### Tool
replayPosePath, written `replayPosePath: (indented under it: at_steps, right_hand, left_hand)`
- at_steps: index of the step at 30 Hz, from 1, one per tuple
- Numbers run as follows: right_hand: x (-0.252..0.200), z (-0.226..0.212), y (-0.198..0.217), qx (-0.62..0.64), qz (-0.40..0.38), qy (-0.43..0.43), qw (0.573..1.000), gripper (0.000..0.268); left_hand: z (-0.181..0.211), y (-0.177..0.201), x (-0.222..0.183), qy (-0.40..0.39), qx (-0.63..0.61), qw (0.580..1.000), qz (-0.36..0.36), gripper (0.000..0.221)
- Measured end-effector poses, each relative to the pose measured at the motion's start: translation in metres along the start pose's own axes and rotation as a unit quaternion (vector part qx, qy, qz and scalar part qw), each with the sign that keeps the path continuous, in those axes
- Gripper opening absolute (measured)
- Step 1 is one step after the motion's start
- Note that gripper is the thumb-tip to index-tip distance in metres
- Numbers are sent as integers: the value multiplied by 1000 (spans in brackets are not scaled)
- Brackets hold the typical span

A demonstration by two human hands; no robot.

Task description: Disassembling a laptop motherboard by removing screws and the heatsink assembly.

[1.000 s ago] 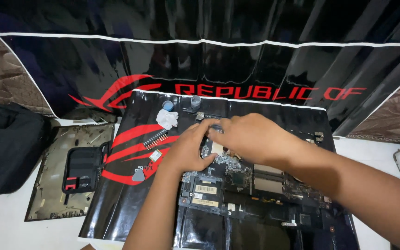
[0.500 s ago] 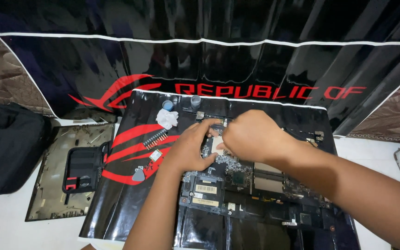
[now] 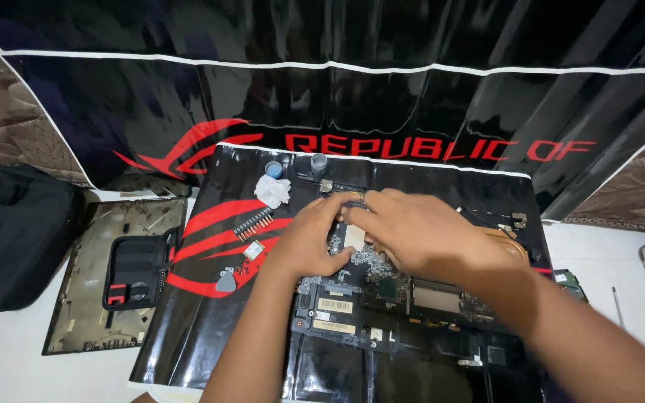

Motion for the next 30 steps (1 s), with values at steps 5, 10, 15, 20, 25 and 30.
replayPosePath:
  at_steps: [5,10,15,20,25,30]
  right_hand:
    - [-13,1,-22,111,74,8,991,40]
    - [-13,0,-69,123,317,11,940,37]
    - [-14,14,-115,287,459,-53,839,33]
    - [-12,15,-113,261,515,-36,816,33]
    - [-10,17,-120,267,553,-53,788,38]
    - [-8,-3,-96,337,525,-3,781,25]
  left_hand:
    - [0,-1,0,-1,-6,1000,-3,82]
    - [-6,-5,-1,0,3,1000,5,82]
    - [-4,-3,1,-11,-3,1000,8,82]
    - [-3,-3,0,-7,-7,1000,8,81]
    - [-3,-4,0,-7,-11,1000,2,82]
    - [-3,-5,1,-13,-4,1000,6,84]
Point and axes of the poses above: each hand's wrist, its own x-axis towards the middle knuckle, its own y-axis out of the back of the hand, z = x × y, the point moved 2 cm from there along x, towards the middle knuckle
